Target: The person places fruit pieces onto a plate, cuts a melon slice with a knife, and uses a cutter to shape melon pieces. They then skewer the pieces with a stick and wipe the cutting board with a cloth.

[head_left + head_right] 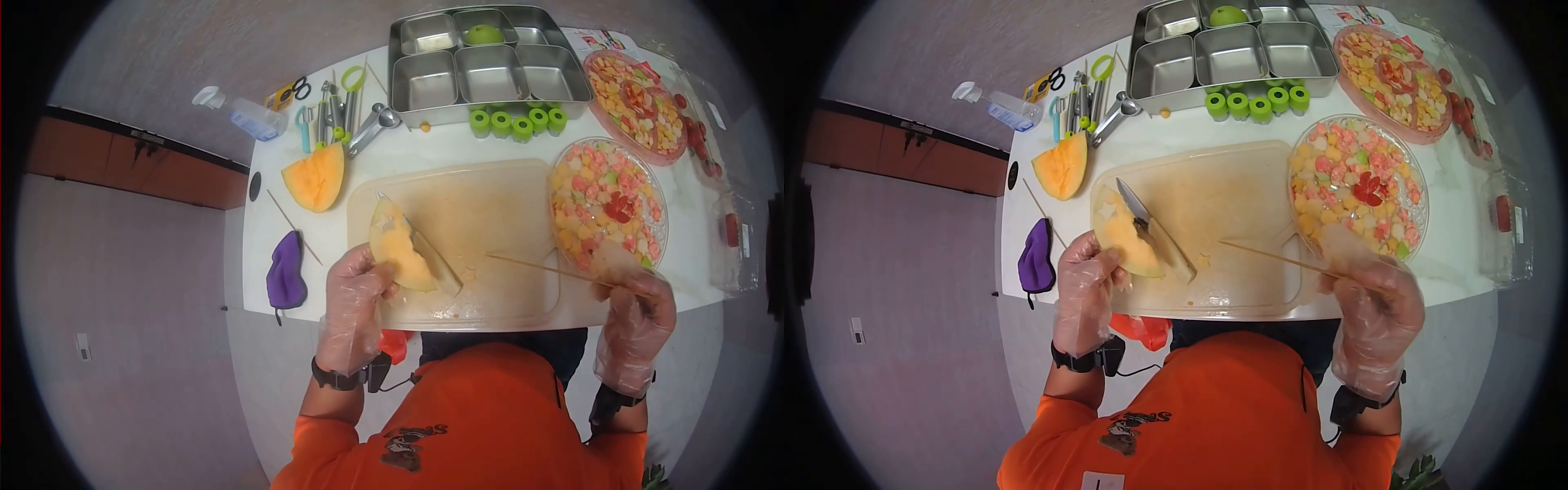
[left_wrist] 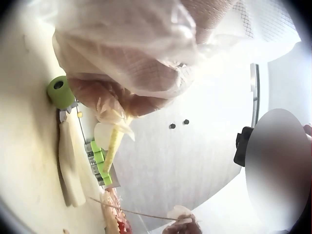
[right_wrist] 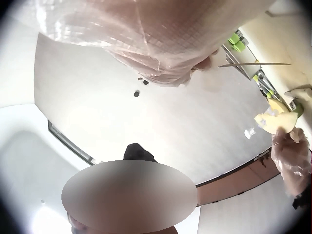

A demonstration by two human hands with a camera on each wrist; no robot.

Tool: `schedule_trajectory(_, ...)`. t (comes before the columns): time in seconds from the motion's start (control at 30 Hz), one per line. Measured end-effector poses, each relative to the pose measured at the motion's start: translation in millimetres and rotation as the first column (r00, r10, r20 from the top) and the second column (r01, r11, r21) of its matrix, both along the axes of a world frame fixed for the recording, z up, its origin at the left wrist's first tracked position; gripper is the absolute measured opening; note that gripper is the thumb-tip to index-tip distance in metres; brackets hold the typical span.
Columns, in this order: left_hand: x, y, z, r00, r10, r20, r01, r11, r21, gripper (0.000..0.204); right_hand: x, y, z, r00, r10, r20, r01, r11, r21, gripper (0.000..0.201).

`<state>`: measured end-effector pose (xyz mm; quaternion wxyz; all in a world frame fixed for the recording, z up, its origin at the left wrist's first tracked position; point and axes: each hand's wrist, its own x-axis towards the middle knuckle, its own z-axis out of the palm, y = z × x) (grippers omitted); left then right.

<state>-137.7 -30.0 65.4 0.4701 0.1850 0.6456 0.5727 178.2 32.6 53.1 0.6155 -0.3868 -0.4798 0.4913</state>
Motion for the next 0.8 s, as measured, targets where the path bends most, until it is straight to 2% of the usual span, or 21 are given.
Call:
schedule_trajectory(0.1,6,2,2,1.0,0.003,0.001,-0.003,1.0,-0.007,0.022,0,-1,6,1.0,-0.018,-0.012,0.019,0.999,0.043,0.016)
schedule_trajectory(0.13,4,-1,-1,0.999,-0.044,0.009,0.044,0.999,0.013,0.029,1,1,12,1.0,-0.022,-0.015,0.023,0.998,0.052,0.016)
schedule_trajectory(0.17,0,2,-6,0.999,-0.054,0.01,0.054,0.998,0.021,0.029,4,2,20,0.961,-0.009,0.277,-0.044,0.982,0.184,0.016)
schedule_trajectory(0.2,-5,6,-11,0.974,-0.13,-0.185,0.15,0.984,0.099,0.028,8,5,30,0.837,-0.038,0.545,-0.143,0.947,0.286,0.017)
schedule_trajectory(0.23,-8,13,-10,0.909,-0.184,-0.375,0.257,0.954,0.156,0.027,8,12,46,0.76,-0.045,0.649,-0.31,0.852,0.422,0.02)
schedule_trajectory(0.27,-11,22,-6,0.908,-0.198,-0.37,0.272,0.949,0.161,0.027,6,19,66,0.667,-0.078,0.74,-0.477,0.719,0.506,0.027)
schedule_trajectory(0.3,-14,38,6,0.552,-0.225,-0.803,0.449,0.892,0.058,0.025,1,20,89,0.53,-0.088,0.843,-0.618,0.64,0.456,0.024)
schedule_trajectory(0.33,-13,55,13,0.028,-0.152,-0.988,0.539,0.835,-0.113,0.023,-9,17,107,0.376,-0.115,0.919,-0.743,0.555,0.374,0.022)
schedule_trajectory(0.37,-9,71,13,0.035,-0.149,-0.988,0.555,0.825,-0.105,0.023,-19,7,114,0.394,-0.18,0.901,-0.739,0.521,0.427,0.022)
schedule_trajectory(0.4,-3,84,11,-0.08,-0.077,-0.994,0.592,0.799,-0.11,0.023,-27,-3,120,0.409,-0.235,0.882,-0.736,0.485,0.471,0.022)
schedule_trajectory(0.43,4,93,10,-0.19,0.003,-0.982,0.622,0.774,-0.118,0.023,-35,-7,125,0.398,-0.237,0.886,-0.735,0.495,0.463,0.022)
schedule_trajectory(0.47,11,101,6,-0.259,-0.012,-0.966,0.602,0.78,-0.172,0.017,-42,-4,132,0.389,-0.115,0.914,-0.812,0.426,0.399,0.02)
schedule_trajectory(0.5,17,104,2,-0.249,-0.002,-0.968,0.612,0.775,-0.159,0.017,-42,-2,136,0.36,0.008,0.933,-0.876,0.348,0.335,0.02)
schedule_trajectory(0.57,26,111,-9,-0.404,-0.073,-0.912,0.571,0.758,-0.314,0.013,-41,-8,138,0.364,-0.02,0.931,-0.855,0.39,0.343,0.02)
schedule_trajectory(0.6,27,111,-15,-0.403,-0.073,-0.912,0.583,0.748,-0.318,0.013,-36,-11,135,0.376,-0.034,0.926,-0.837,0.417,0.355,0.02)
schedule_trajectory(0.67,26,109,-28,-0.491,-0.15,-0.858,0.547,0.714,-0.438,0.012,-29,-21,131,0.381,-0.064,0.922,-0.807,0.463,0.366,0.02)
schedule_trajectory(0.7,29,110,-33,-0.48,-0.151,-0.864,0.563,0.702,-0.436,0.012,-20,-30,128,0.379,-0.078,0.922,-0.791,0.489,0.367,0.02)
schedule_trajectory(0.77,27,105,-37,-0.484,-0.262,-0.835,0.489,0.711,-0.506,0.011,2,-52,117,0.396,-0.086,0.914,-0.756,0.534,0.378,0.02)
schedule_trajectory(0.8,30,103,-31,-0.474,-0.281,-0.834,0.507,0.688,-0.519,0.014,-2,-57,116,0.406,-0.102,0.908,-0.738,0.55,0.391,0.02)
